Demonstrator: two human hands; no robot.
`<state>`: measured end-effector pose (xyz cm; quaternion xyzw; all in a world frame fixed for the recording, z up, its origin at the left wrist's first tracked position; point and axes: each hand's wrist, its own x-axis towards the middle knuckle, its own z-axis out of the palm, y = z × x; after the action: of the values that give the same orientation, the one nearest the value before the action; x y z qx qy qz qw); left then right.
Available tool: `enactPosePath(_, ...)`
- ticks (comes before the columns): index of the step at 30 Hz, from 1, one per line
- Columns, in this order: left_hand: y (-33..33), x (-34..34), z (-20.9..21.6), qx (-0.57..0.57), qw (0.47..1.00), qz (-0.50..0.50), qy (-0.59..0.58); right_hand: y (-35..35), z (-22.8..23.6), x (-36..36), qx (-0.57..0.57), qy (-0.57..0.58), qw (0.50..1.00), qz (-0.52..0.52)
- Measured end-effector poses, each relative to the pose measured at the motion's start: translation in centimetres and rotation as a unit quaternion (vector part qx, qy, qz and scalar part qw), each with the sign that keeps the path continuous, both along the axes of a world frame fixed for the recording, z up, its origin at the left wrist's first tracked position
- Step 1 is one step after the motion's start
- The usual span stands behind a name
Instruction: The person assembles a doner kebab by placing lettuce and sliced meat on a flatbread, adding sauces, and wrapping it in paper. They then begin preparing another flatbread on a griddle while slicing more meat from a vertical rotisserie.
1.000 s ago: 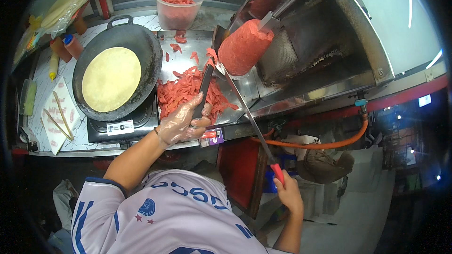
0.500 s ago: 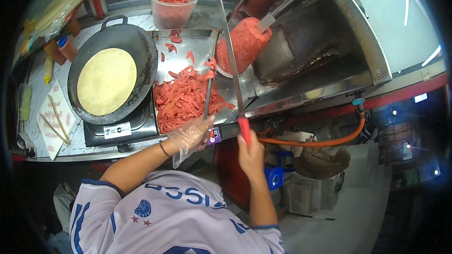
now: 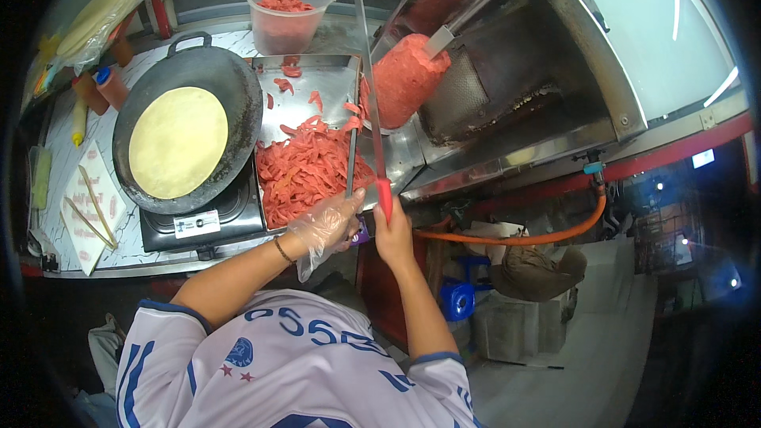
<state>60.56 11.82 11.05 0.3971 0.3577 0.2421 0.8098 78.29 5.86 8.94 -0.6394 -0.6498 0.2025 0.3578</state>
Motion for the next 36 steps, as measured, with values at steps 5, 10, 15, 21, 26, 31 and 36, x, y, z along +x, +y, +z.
enactPosePath(5,0.6,-0.4,1.7,-0.005,0.999,0.025,-0.047,-4.5,-0.9,1.7,-0.226,-0.017,0.97,-0.091)
enactPosePath(10,0.5,-2.0,1.9,-0.131,0.978,0.024,-0.158,-15.4,-0.2,7.1,-0.299,-0.006,0.95,-0.087)
enactPosePath(15,-1.0,-2.4,0.9,-0.083,0.994,-0.003,-0.076,-8.4,2.0,5.2,-0.126,-0.032,0.99,-0.058)
enactPosePath(21,-0.9,-0.6,0.0,0.015,1.0,0.013,-0.023,4.2,2.7,-1.8,0.007,-0.026,0.999,-0.039)
enactPosePath(26,0.4,0.0,-0.3,0.081,0.997,0.001,0.004,-3.3,1.2,-1.0,-0.146,-0.011,0.983,-0.113)
enactPosePath(31,0.2,0.4,0.2,0.067,0.998,0.021,0.003,-3.0,0.8,1.4,-0.074,-0.034,0.996,-0.032)
enactPosePath(36,0.7,0.2,1.5,-0.063,0.994,0.053,-0.068,-5.3,0.8,2.7,-0.23,-0.03,0.97,-0.078)
